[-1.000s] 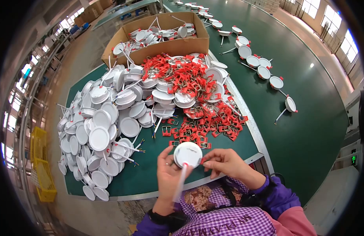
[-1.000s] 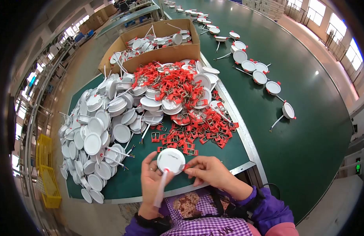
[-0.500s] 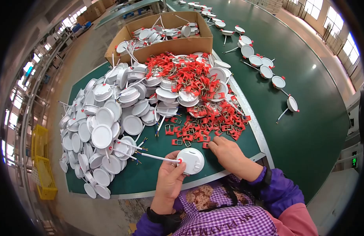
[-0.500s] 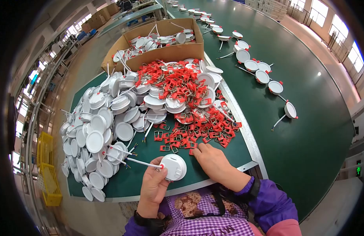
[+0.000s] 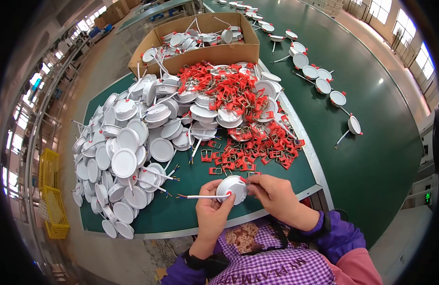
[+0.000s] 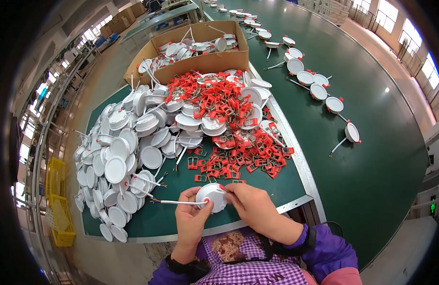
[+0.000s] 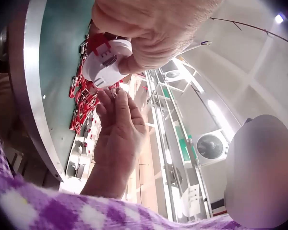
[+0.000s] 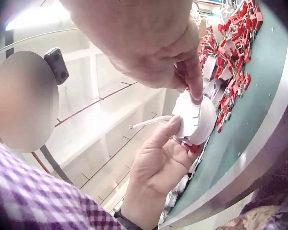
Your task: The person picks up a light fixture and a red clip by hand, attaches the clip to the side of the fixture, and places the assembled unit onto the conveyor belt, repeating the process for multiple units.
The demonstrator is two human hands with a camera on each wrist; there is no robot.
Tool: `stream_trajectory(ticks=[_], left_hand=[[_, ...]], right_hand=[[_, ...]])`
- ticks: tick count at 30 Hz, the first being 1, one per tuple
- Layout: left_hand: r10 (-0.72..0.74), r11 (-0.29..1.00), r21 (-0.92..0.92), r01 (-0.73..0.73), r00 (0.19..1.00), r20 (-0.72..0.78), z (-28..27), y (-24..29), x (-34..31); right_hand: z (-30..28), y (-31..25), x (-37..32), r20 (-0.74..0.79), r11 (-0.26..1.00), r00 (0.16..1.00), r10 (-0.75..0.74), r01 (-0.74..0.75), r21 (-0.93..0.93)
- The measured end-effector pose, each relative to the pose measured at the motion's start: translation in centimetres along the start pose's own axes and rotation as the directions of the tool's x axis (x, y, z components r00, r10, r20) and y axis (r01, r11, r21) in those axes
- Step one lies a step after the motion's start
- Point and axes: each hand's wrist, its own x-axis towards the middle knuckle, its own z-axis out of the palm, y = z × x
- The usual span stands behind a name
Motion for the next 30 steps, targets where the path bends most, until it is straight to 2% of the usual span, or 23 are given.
stream_trajectory(ticks=[2,3,5,6,8,15,18,19,20,21,22,24,28,30], left_hand=[[0.001,1.0,0.03,0.0,1.0,-0.006,0.1,0.1,0.0],[0.001,0.998,0.059,-0.001,1.0,-0.012,0.2,0.2,0.0],[0.018,0.993,0.119,-0.018,1.0,0.002,0.2,0.1,-0.1],[0.034,0.983,0.178,-0.036,0.999,0.017,0.3,0.0,-0.2],[0.045,0.979,0.201,-0.047,0.999,0.012,0.4,-0.1,-0.2],[0.095,0.938,0.331,-0.105,0.994,0.046,0.2,-0.1,-0.4],[0.106,0.961,0.251,-0.114,0.993,0.047,0.1,0.0,-0.5],[0.109,0.96,0.256,-0.115,0.993,0.04,-0.1,0.2,-0.6],[0.074,0.969,0.231,-0.092,0.994,0.085,-0.2,0.5,-0.7],[0.041,0.977,0.203,-0.067,0.991,0.13,-0.2,0.6,-0.8],[0.041,0.977,0.202,-0.066,0.991,0.126,-0.2,0.7,-0.8],[-0.017,0.981,0.191,-0.02,0.982,0.189,-0.2,0.8,-0.8],[-0.049,0.991,0.13,0.019,0.972,0.231,0.2,0.5,-0.9],[-0.078,0.997,0.04,0.07,0.967,0.243,0.5,-0.2,-0.6]], right_hand=[[0.3,0.4,-0.3,-0.026,0.994,0.995,-0.1,0.098,-0.054],[0.4,0.6,-0.3,-0.026,0.994,0.995,-0.1,0.099,-0.054],[0.6,1.0,-0.2,-0.08,0.964,0.967,-0.242,0.231,-0.132],[0.7,0.9,-0.3,-0.08,0.964,0.967,-0.242,0.23,-0.132],[1.0,0.6,-0.7,-0.072,0.932,0.961,-0.266,0.237,-0.275],[1.1,0.7,-0.6,-0.059,0.929,0.962,-0.267,0.241,-0.28],[0.4,0.7,-0.1,-0.057,0.954,0.973,-0.225,0.208,-0.218],[-0.2,-0.1,0.0,-0.046,0.999,0.998,-0.04,0.041,0.0],[-0.6,-0.4,0.0,0.008,0.968,0.99,0.141,-0.14,0.21],[-0.6,0.2,-0.2,0.042,0.941,0.987,0.152,-0.158,0.299],[-1.0,0.3,-0.3,0.046,0.941,0.987,0.151,-0.158,0.298],[-1.6,0.0,-0.4,0.179,0.9,0.96,0.217,-0.268,0.343],[-2.3,-0.3,-0.6,0.207,0.867,0.944,0.256,-0.319,0.382],[-2.3,0.1,-0.5,0.192,0.882,0.942,0.274,-0.326,0.341]])
